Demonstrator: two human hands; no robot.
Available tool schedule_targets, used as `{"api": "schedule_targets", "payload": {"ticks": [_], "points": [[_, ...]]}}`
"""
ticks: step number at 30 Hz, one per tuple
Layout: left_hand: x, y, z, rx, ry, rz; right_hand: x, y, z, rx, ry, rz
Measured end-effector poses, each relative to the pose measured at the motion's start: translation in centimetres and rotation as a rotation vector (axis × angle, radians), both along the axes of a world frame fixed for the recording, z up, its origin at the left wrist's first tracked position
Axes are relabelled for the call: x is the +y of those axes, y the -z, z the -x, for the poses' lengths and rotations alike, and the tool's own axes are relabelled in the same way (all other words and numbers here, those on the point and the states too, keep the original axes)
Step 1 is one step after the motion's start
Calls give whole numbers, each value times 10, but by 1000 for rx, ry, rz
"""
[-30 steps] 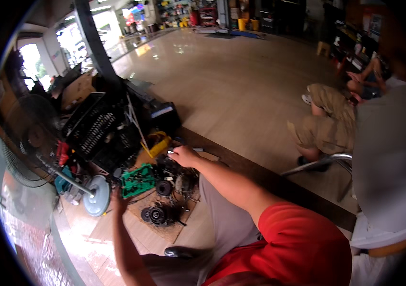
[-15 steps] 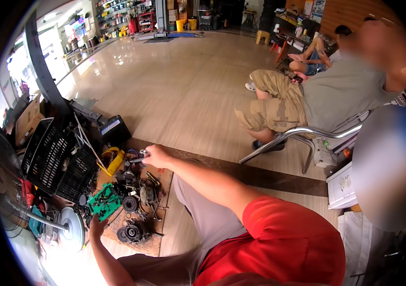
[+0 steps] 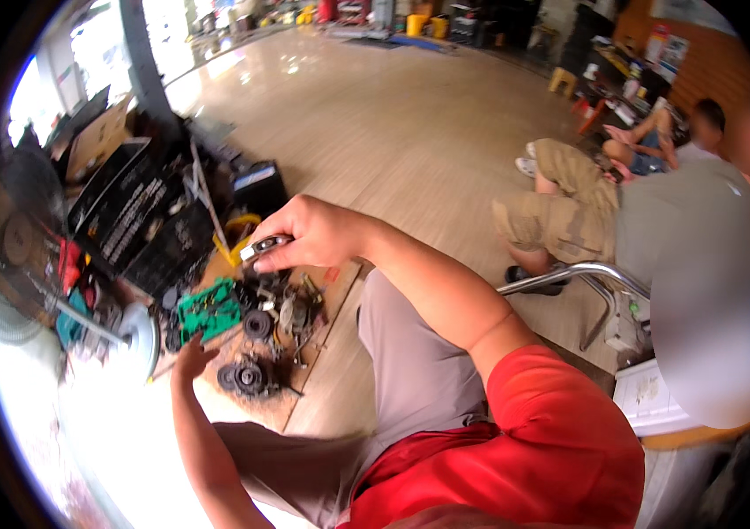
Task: The person disassembles parts of a small motor by hand and using a wrench, removing gears and housing components.
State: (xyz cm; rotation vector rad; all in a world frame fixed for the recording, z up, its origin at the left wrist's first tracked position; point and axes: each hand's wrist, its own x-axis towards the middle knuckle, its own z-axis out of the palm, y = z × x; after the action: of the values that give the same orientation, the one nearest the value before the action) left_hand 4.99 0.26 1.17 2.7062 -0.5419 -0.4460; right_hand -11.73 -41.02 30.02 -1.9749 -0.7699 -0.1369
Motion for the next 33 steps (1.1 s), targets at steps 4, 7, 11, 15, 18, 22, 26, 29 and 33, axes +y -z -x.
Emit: {"api": "schedule_targets", "payload": {"ticks": [4,7,11,15,18,22,26,29,33], "points": [[-6,-9,27,35,56,114,-18,158,-49,123,245,721],[-3,-55,65,130,-17,65,8,169,-32,129,139,690],[-8,-102,95,92,-126,111,0,146,-50,156,105,293],[0,-70,74,117,-111,104,-49,158,-129,240,267,920],[10,-55,60,212,-107,-8,-25,138,-111,346,209,365],[-12,-40,41,209,-57,41,-18,152,-68,397,98,559],[-38,-39,24,229,-16,105,-22,176,-57,438,32,896],[-59,-37,15,225,47,26,-17,173,-55,526,31,869],[-90,-36,2,123,167,-8,-16,178,-48,485,-19,894]]}}
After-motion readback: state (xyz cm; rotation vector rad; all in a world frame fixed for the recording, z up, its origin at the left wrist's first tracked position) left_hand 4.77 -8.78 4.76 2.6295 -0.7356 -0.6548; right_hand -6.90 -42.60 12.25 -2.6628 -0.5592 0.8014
